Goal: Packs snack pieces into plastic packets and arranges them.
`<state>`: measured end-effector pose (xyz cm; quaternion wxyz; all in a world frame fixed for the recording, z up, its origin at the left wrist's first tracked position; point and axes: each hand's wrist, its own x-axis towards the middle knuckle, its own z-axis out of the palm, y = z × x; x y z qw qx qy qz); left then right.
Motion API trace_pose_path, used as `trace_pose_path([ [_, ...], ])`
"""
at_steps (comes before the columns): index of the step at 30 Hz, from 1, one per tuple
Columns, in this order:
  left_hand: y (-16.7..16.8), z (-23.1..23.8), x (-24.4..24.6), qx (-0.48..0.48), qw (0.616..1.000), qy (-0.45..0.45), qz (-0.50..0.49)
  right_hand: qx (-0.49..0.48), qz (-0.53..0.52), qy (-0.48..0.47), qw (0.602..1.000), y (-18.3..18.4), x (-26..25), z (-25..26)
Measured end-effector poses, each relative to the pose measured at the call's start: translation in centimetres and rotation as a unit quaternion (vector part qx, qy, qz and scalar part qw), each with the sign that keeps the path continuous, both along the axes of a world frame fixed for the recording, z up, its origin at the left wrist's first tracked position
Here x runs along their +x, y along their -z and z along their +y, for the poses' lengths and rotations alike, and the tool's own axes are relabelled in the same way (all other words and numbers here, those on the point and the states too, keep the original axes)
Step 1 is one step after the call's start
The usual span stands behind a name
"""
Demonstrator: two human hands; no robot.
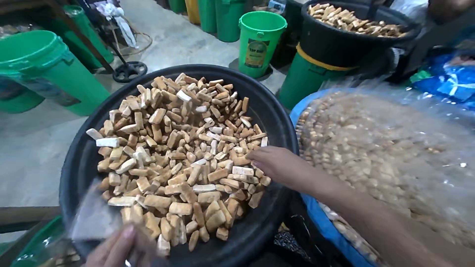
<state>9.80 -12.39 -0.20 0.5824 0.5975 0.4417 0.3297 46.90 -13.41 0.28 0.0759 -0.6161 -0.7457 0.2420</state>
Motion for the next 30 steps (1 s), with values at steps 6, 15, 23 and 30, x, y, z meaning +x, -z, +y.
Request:
trace_pose_path([
  [6,-4.7,8.8,7.7,0.394,0.907,-0.096,0.114,-0.104,-0.129,0.017,0.986,5.0,-1.6,4.9],
  [15,0.3,14.0,13.7,0.395,0.854,-0.02,0.337,-0.04,-0.106,0.032,0.993,2.9,-4.5,5.5],
  [23,0.6,14.0,14.0,0.372,0.832,0.08,0.403,-0.132,-0.067,-0.036,0.988,4.9,-7.9,5.5],
  [30,2.3,13.4,15.4,0.298,0.751,0.265,0.526,-0.011,-0.019,-0.078,0.997,6.7,-7.9,4.8],
])
